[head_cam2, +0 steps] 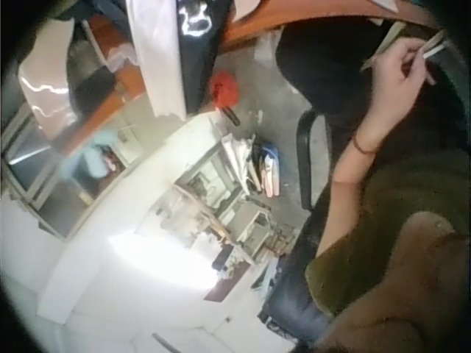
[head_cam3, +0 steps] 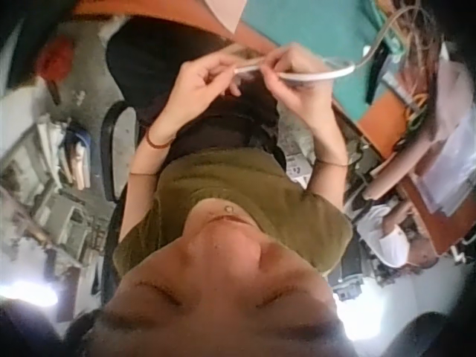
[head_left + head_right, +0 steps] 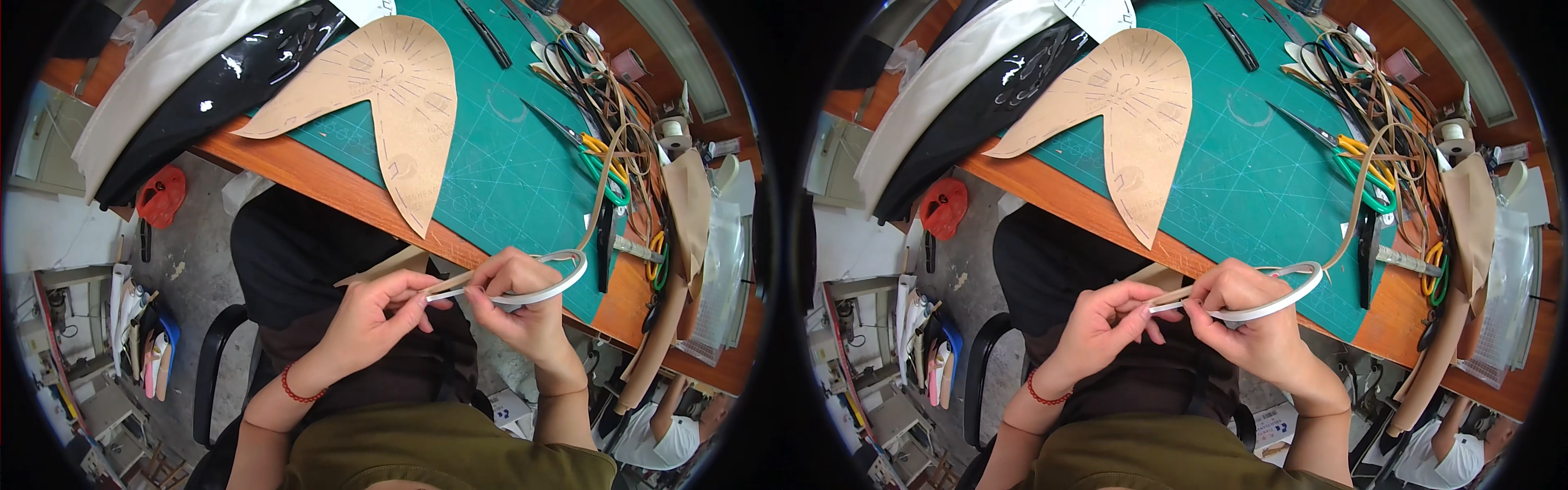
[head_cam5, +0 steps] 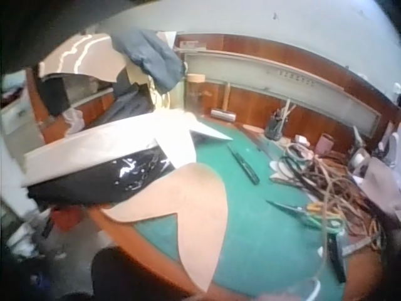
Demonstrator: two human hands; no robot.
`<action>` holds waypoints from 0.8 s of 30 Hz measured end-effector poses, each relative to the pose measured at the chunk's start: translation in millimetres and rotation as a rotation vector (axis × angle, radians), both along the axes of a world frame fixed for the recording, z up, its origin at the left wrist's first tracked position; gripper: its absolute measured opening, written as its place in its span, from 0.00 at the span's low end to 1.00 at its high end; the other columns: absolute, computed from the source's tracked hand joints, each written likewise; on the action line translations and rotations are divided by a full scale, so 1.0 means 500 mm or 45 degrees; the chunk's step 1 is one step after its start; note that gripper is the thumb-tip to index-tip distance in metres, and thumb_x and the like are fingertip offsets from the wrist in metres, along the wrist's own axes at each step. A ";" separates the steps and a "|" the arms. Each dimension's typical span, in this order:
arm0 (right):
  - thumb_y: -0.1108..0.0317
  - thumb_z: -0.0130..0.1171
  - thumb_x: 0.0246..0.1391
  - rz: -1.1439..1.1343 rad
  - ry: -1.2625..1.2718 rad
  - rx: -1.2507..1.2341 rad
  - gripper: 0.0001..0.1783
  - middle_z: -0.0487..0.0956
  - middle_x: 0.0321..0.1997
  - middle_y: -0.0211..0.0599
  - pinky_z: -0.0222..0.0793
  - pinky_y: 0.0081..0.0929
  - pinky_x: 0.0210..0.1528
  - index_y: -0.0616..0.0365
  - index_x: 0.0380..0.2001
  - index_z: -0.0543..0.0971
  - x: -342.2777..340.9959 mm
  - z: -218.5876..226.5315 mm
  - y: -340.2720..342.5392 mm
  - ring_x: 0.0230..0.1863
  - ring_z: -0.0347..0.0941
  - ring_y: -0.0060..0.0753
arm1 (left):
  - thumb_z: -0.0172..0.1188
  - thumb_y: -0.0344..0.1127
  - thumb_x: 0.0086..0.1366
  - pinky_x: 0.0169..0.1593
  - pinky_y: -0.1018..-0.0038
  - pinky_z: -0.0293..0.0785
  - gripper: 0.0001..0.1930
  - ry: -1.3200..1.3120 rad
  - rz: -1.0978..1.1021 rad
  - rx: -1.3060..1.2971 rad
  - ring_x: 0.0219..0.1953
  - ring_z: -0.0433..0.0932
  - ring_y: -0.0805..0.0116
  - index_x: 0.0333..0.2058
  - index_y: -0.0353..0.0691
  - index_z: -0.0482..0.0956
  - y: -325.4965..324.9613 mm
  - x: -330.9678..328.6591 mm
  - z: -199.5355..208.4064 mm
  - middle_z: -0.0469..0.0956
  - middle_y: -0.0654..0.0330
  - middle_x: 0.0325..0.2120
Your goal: The person uses green-handled scissors to cut a piece of tan material along a pre-drawn pattern. After cutting, they compare the piece to a white paper template. They then handle a roll of white tape and a strip of tan material, preparing them for the next step.
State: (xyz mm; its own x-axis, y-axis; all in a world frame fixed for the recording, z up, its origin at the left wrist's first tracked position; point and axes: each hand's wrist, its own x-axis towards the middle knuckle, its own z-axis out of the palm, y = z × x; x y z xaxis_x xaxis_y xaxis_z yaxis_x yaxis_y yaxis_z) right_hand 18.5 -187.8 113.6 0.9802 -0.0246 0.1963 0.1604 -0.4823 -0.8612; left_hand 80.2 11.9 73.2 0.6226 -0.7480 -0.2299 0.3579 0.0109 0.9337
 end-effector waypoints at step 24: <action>0.77 0.64 0.48 -0.383 -0.236 0.021 0.13 0.74 0.24 0.34 0.56 0.19 0.16 0.61 0.18 0.70 0.026 -0.037 -0.005 0.14 0.63 0.19 | 0.72 0.48 0.49 0.44 0.66 0.72 0.27 -1.718 0.287 1.144 0.40 0.73 0.57 0.40 0.35 0.73 -0.012 0.401 0.063 0.71 0.52 0.38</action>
State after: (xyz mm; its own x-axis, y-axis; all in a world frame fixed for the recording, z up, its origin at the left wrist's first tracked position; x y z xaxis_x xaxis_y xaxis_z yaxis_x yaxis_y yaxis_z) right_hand 31.7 -190.2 95.3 0.8762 -0.3116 0.3678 0.1677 -0.5183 -0.8386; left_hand 280.7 6.1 104.5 0.7933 -0.5534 0.2539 -0.6081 -0.7409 0.2850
